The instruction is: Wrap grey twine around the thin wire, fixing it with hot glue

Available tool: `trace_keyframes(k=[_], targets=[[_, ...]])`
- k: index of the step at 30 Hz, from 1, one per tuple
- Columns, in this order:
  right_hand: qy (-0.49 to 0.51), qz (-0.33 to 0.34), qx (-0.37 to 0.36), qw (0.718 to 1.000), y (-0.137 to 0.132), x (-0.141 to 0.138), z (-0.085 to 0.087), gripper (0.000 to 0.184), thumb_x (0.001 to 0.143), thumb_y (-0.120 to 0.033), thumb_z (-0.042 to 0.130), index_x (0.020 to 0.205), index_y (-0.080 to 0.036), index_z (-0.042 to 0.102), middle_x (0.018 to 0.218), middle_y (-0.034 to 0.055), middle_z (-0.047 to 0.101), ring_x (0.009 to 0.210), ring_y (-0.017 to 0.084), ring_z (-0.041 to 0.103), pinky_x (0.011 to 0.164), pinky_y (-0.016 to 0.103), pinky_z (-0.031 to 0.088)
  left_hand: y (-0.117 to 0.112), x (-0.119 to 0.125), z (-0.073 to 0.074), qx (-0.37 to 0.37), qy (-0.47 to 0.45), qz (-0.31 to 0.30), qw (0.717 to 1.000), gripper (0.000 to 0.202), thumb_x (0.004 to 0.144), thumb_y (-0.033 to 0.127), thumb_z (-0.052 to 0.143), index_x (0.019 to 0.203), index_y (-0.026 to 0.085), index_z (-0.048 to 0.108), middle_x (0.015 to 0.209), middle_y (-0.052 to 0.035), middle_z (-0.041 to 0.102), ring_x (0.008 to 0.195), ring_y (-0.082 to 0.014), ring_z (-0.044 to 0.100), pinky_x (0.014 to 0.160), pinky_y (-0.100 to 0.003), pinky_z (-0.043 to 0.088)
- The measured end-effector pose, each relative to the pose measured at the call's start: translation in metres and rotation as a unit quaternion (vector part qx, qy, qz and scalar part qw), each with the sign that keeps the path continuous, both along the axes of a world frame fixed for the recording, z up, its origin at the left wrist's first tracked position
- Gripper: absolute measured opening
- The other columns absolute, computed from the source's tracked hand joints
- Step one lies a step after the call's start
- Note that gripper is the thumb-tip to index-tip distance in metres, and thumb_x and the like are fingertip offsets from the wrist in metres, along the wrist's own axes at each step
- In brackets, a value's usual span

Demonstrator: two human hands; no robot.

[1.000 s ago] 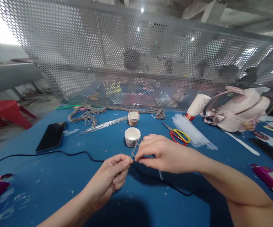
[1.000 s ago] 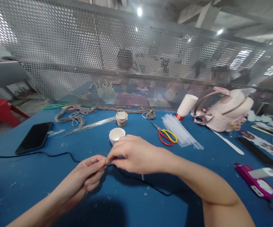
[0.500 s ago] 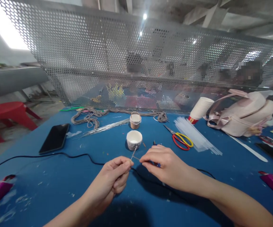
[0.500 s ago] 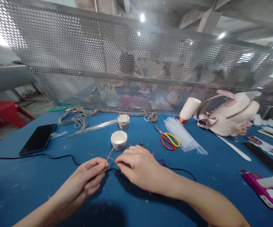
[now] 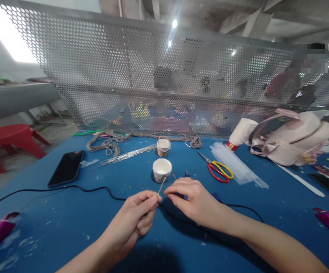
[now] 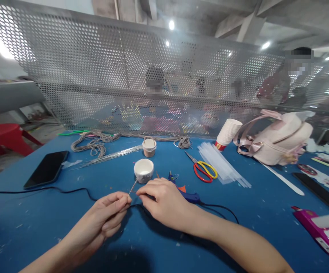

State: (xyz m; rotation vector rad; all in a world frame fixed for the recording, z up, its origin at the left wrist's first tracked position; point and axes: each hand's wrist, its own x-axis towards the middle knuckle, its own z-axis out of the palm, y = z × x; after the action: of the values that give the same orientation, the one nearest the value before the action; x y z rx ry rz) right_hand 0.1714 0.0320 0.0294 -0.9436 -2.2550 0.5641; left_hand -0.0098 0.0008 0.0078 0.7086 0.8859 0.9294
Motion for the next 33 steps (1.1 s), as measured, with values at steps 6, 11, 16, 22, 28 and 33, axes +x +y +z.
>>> trace_keyframes(k=[6,11,16,22,28,33], targets=[[0.077,0.012,-0.086,0.993,0.005,-0.007,0.001,0.02,0.079,-0.01,0.055,0.085,-0.018,0.072,0.086,0.0044,0.073,0.079,0.016,0.065,0.077,0.028,0.047,0.0,0.0,-0.002,-0.01,-0.01,0.0,1.0,0.026,0.07,0.039,0.072,0.073,0.015,0.062,0.038,0.0122,0.027,0.036,-0.0012,0.01,0.036,-0.017,0.008],[0.1,0.024,-0.279,0.955,0.019,-0.01,0.011,0.017,0.075,-0.01,0.056,0.077,-0.016,0.071,0.078,0.0016,0.072,0.077,0.014,0.065,0.077,0.027,0.048,-0.001,-0.001,-0.002,-0.016,-0.028,-0.014,0.999,0.025,0.069,0.038,0.073,0.069,0.015,0.062,0.038,0.012,0.027,0.035,-0.0005,0.01,0.035,-0.016,0.009],[0.079,0.146,-0.449,0.878,0.05,-0.011,0.01,0.012,0.069,-0.006,0.062,0.074,-0.014,0.069,0.068,-0.0009,0.067,0.068,0.01,0.063,0.07,0.023,0.047,-0.003,-0.002,-0.003,-0.022,-0.038,-0.061,0.997,0.023,0.069,0.035,0.074,0.07,0.015,0.064,0.039,0.0116,0.028,0.034,0.0,0.01,0.034,-0.016,0.009],[0.039,0.234,-0.508,0.828,0.076,-0.02,0.014,0.013,0.07,-0.007,0.066,0.081,-0.013,0.068,0.07,-0.0007,0.068,0.067,0.008,0.064,0.068,0.019,0.047,-0.004,0.0,0.0,-0.033,-0.04,-0.084,0.995,0.023,0.068,0.034,0.074,0.068,0.014,0.062,0.039,0.0122,0.026,0.034,0.0,0.009,0.034,-0.016,0.007],[-0.045,0.255,-0.423,0.868,0.079,-0.028,0.035,0.007,0.072,-0.009,0.065,0.076,-0.013,0.07,0.066,-0.0031,0.065,0.064,0.006,0.059,0.065,0.018,0.045,-0.002,0.0,-0.002,-0.032,-0.033,-0.076,0.996,0.024,0.069,0.035,0.074,0.069,0.014,0.062,0.039,0.0127,0.025,0.035,-0.0001,0.008,0.035,-0.016,0.006],[-0.061,0.264,-0.372,0.888,0.081,-0.027,0.046,0.008,0.073,-0.016,0.067,0.08,-0.014,0.07,0.068,-0.0031,0.063,0.063,0.006,0.053,0.061,0.018,0.04,-0.002,-0.001,-0.005,-0.035,-0.033,-0.078,0.996,0.023,0.07,0.035,0.072,0.069,0.015,0.062,0.039,0.0123,0.026,0.035,-0.0006,0.009,0.035,-0.016,0.008]])
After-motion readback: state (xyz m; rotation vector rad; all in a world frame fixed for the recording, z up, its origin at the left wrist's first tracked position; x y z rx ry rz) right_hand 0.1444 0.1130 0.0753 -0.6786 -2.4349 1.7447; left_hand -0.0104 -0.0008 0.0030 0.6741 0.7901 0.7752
